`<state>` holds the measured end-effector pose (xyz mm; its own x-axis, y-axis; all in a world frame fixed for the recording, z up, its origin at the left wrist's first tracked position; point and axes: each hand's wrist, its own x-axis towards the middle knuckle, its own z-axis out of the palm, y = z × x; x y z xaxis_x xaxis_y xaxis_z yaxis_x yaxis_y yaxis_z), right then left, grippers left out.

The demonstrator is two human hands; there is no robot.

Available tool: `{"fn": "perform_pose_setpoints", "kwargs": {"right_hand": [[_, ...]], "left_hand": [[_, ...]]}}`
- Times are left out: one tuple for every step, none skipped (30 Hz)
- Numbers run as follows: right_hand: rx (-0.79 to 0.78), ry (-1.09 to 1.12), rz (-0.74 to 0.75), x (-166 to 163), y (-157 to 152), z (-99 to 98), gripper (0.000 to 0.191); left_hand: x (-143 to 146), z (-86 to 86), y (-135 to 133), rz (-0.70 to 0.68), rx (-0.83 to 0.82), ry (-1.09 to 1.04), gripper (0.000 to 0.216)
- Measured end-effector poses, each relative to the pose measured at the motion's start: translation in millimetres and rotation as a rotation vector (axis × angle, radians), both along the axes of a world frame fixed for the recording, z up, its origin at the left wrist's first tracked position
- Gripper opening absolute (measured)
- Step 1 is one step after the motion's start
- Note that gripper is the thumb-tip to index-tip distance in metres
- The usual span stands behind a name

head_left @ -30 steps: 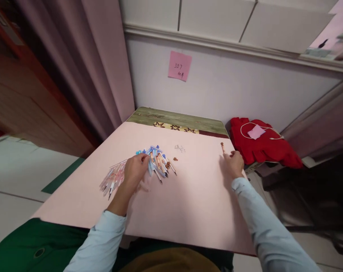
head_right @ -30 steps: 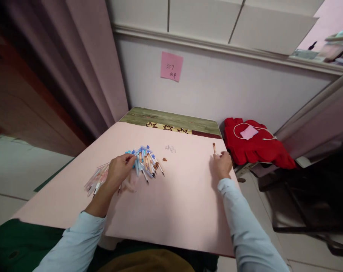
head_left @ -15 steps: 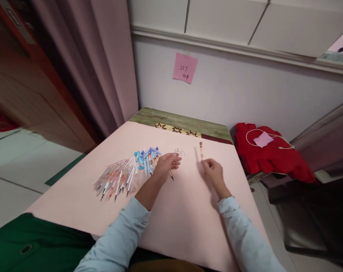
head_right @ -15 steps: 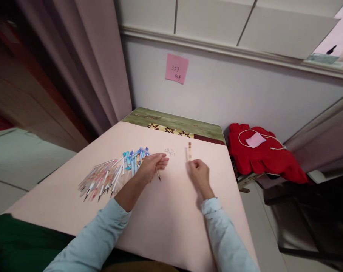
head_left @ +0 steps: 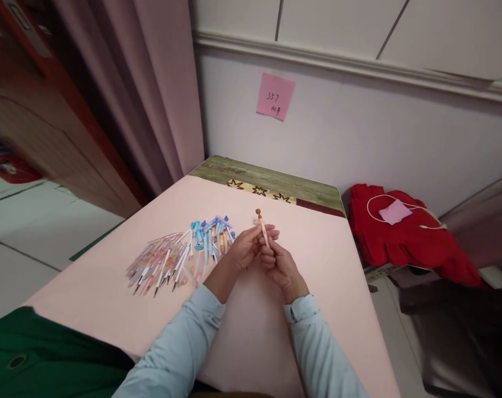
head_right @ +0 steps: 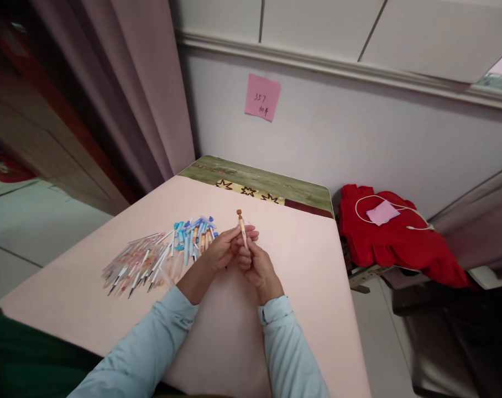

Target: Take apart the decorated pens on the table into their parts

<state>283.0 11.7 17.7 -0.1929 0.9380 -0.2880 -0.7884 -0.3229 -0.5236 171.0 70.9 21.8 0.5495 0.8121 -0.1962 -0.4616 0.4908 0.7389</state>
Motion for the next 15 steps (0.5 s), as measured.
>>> {"fn": "perform_pose_setpoints", "kwargs": {"right_hand": [[-0.001,0.035,0.011,-1,1,-1.2,0.029],[-0.002,0.044,0.029,-2,2,-2.6,0.028],[-0.003,0.030,0.040,-3,2,-3.8,0.028],[0.001,-0.003,0.042,-4,2,-4.8,0.028],[0.012,-0.053,0.031,-4,2,-5.5,0.029],[0.027,-0.118,0.010,-5,2,-5.8,0.032],[0.045,-0.192,-0.015,-5,2,-5.7,0.035],[0.063,-0.269,-0.040,-6,2,-5.5,0.038],[0.078,-0.343,-0.059,-8,2,-5.3,0.041],[0.088,-0.408,-0.075,-9,2,-5.3,0.043],[0.094,-0.463,-0.097,-11,2,-5.6,0.044],[0.096,-0.510,-0.120,-12,2,-6.5,0.044],[0.097,-0.552,-0.147,-14,2,-7.8,0.043],[0.098,-0.596,-0.176,-16,2,-9.6,0.043],[0.104,-0.643,-0.206,-18,2,-11.5,0.043]], "left_hand": [[-1,-1.0,-1,-0.039,0.010,-0.011,0.030],[-3,-2.0,-1,-0.063,0.018,-0.015,0.031],[-4,-3.2,-2,-0.065,0.025,-0.014,0.031],[-4,-4.2,-2,-0.047,0.031,-0.007,0.031],[-4,-5.1,-2,-0.017,0.036,0.002,0.030],[-4,-5.7,-1,0.016,0.042,0.012,0.029],[-3,-6.0,-1,0.040,0.048,0.021,0.028],[-2,-6.0,-1,0.051,0.052,0.030,0.029],[-1,-5.8,-2,0.050,0.052,0.041,0.030],[0,-5.4,-2,0.041,0.048,0.054,0.032],[1,-5.1,-3,0.028,0.045,0.069,0.034],[2,-5.0,-4,0.019,0.043,0.086,0.035],[3,-5.0,-4,0.022,0.046,0.104,0.036],[4,-5.3,-5,0.042,0.055,0.122,0.035],[5,-5.6,-5,0.071,0.068,0.140,0.034]]}}
